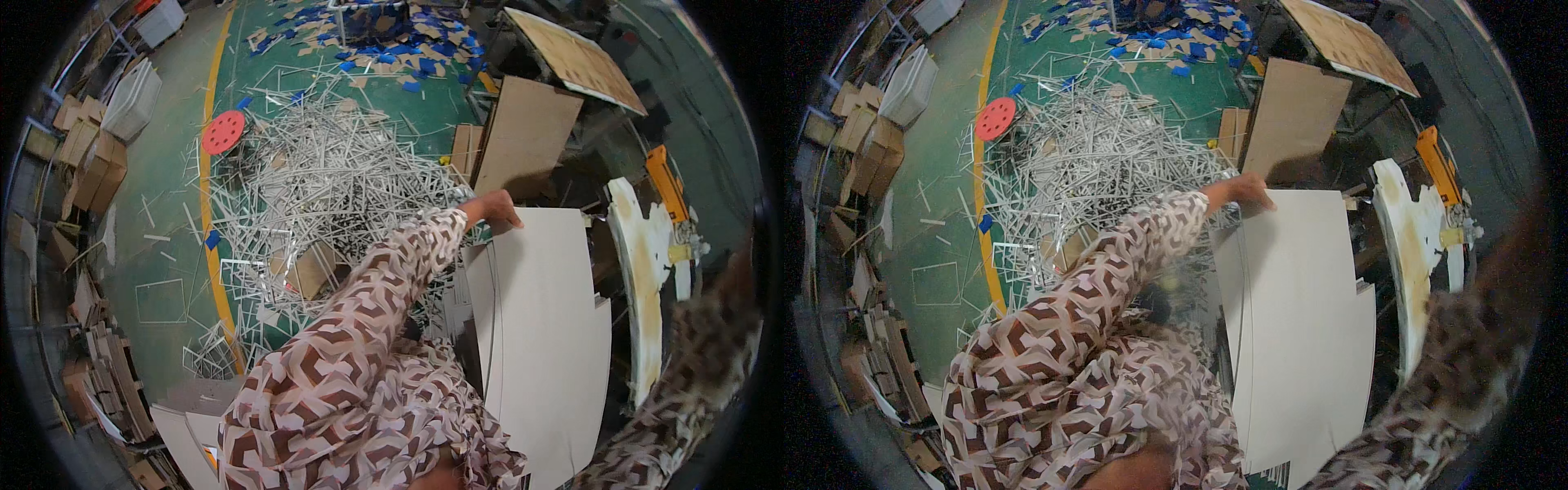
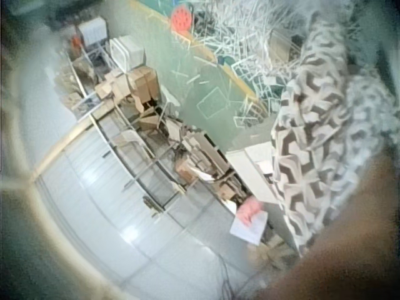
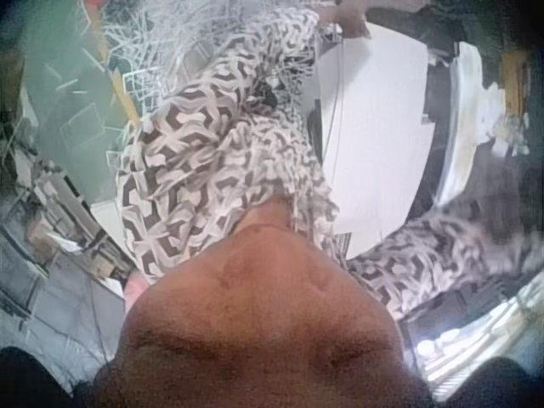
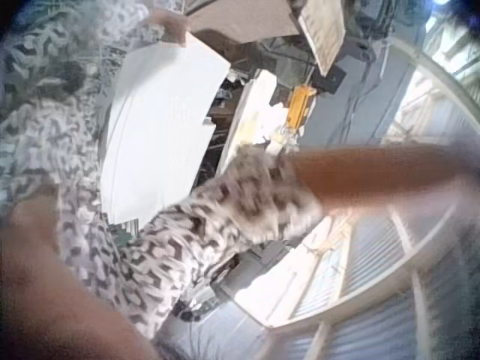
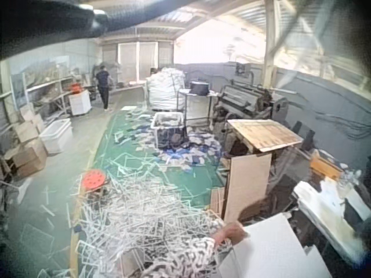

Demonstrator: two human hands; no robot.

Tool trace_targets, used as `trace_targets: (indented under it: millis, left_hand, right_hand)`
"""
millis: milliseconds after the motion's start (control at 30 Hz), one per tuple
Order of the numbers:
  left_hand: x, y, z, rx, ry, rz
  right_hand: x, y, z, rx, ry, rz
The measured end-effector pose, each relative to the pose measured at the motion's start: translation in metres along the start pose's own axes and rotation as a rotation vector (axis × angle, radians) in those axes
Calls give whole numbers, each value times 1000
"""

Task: The person removes rectangular white frames from a stack, pulls thin white strips off them, and then places the frames onto printed orange cardboard sheets on a nearby pallet.

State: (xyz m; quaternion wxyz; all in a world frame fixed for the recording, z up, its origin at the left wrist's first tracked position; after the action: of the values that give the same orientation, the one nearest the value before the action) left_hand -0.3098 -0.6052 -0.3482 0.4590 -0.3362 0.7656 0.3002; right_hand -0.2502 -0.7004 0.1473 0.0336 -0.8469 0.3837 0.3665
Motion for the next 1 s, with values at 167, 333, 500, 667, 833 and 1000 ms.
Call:
trace_targets:
  millis: [167,333,500,667,833,1000]
  left_hand:
    - [9,-2,4,-50,-143,-101]
    - [11,-10,-2,-23,-91,-193]
    - [-58,-40,-2,-31,-190,-252]
    - [-8,29,-2,387,57,-447]
    - [9,84,52,650,-158,-551]
    - [-27,117,131,795,-591,-648]
  right_hand:
    - [96,31,78,381,363,-103]
    - [105,-39,91,381,970,-69]
    - [53,-206,138,321,1149,469]
    - [47,-382,171,445,1413,1060]
    - [94,-666,193,148,1266,1808]
    - [235,-950,167,520,155,2387]
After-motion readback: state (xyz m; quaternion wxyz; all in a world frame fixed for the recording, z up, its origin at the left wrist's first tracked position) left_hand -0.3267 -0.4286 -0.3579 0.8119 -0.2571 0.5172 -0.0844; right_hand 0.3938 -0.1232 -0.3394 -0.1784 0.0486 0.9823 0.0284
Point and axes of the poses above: each hand's wrist, its own y-axis towards the middle knuckle, its own z-axis out of the palm, x = y × z, the point moved 3 cm from there along y, towards the middle knuckle, and after that the axes turned 8 degrees about -x, right-handed, at the moved point
